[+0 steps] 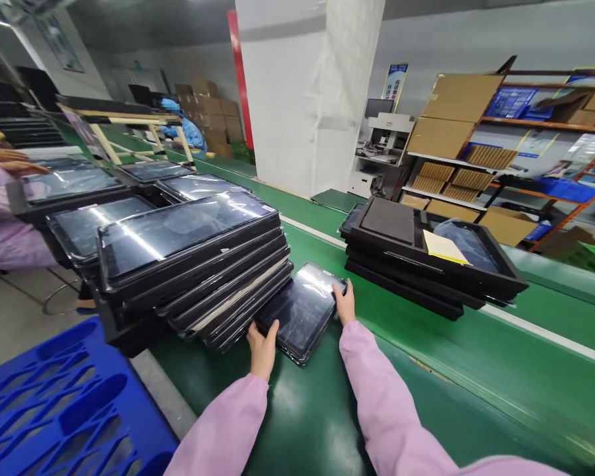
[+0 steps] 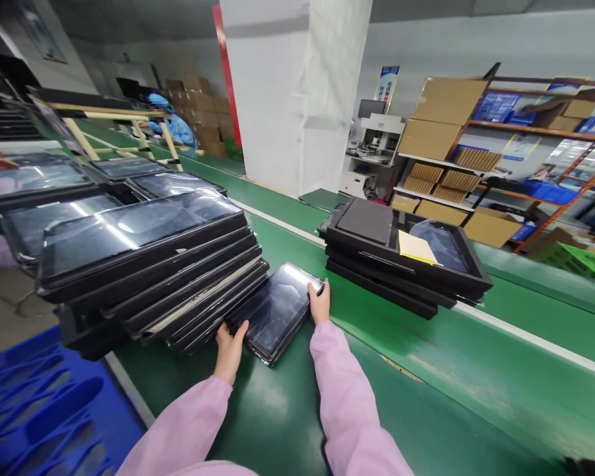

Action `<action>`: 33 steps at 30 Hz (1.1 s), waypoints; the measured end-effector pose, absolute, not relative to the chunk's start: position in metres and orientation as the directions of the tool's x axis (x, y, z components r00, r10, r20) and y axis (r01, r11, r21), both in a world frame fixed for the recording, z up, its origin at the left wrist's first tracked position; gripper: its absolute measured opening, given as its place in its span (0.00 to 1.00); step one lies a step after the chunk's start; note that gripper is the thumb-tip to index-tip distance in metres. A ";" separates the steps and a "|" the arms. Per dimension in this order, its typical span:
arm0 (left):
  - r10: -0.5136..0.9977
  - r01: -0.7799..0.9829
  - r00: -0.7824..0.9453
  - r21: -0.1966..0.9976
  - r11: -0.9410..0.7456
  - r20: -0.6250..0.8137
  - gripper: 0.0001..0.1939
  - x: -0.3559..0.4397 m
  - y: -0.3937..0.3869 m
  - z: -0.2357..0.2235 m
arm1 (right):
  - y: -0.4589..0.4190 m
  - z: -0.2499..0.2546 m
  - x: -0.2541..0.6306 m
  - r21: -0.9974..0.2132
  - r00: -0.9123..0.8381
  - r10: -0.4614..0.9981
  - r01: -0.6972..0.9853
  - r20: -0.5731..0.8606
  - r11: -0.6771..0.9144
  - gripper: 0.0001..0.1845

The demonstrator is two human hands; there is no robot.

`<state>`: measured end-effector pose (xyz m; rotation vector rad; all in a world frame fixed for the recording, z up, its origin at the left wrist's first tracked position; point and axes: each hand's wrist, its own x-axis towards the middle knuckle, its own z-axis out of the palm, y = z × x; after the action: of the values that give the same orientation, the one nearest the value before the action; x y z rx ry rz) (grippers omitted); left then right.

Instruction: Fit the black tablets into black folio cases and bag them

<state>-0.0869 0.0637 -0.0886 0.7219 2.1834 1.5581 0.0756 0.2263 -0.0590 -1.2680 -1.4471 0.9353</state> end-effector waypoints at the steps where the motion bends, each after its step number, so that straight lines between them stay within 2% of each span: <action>1: 0.588 0.155 -0.809 0.953 0.261 -0.030 0.34 -0.086 0.066 -0.083 | 0.233 -0.056 0.076 -0.953 -0.012 0.986 0.254 0.169 0.166 0.20; 4: 0.615 0.102 -0.784 0.961 0.257 -0.082 0.33 -0.082 0.058 -0.067 | 0.237 -0.052 0.091 -0.947 -0.049 0.987 0.278 0.151 0.159 0.18; 8: 0.749 0.222 -0.658 0.928 0.300 -0.084 0.35 -0.067 0.015 -0.060 | 0.212 -0.055 0.138 -0.942 -0.029 0.992 0.312 0.120 0.123 0.18; 12: 0.890 0.341 -0.427 0.882 0.324 -0.162 0.28 -0.045 -0.025 -0.057 | 0.156 -0.058 0.201 -0.944 0.088 0.992 0.324 0.092 0.059 0.34; 15: 0.949 0.480 -0.300 0.845 0.235 -0.094 0.27 -0.034 -0.027 -0.048 | 0.097 -0.062 0.234 -0.949 0.238 0.969 0.314 0.071 -0.007 0.44; 17: 0.965 0.522 -0.252 0.830 0.194 -0.067 0.29 -0.029 -0.017 -0.041 | 0.058 -0.066 0.237 -0.953 0.299 0.954 0.295 0.018 -0.074 0.44; 19: 0.970 0.525 -0.229 0.830 0.191 -0.079 0.29 -0.025 -0.006 -0.036 | 0.026 -0.070 0.226 -0.961 0.280 0.959 0.247 -0.053 -0.126 0.41; 23: 0.978 0.519 -0.203 0.843 0.141 -0.038 0.25 -0.012 -0.005 -0.032 | -0.004 -0.066 0.196 -0.987 0.216 0.965 0.017 -0.151 -0.158 0.45; 27: 0.986 0.498 -0.156 0.867 0.025 0.062 0.28 0.009 -0.024 -0.024 | -0.011 -0.049 0.209 -0.965 0.231 0.938 -0.113 -0.258 -0.237 0.44; 30: 0.998 0.478 0.026 0.876 -0.067 0.062 0.30 0.024 -0.033 -0.011 | -0.022 -0.036 0.245 -0.972 0.306 0.923 -0.074 -0.235 -0.223 0.41; 33: 0.954 0.457 0.300 0.882 -0.118 -0.028 0.30 0.034 -0.031 0.000 | -0.036 -0.032 0.283 -0.975 0.432 0.880 0.011 -0.196 -0.222 0.38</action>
<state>0.0337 -0.0314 0.0002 1.7208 1.2854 0.7374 0.2832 -0.0365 -0.0317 -1.5868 -0.8035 0.9896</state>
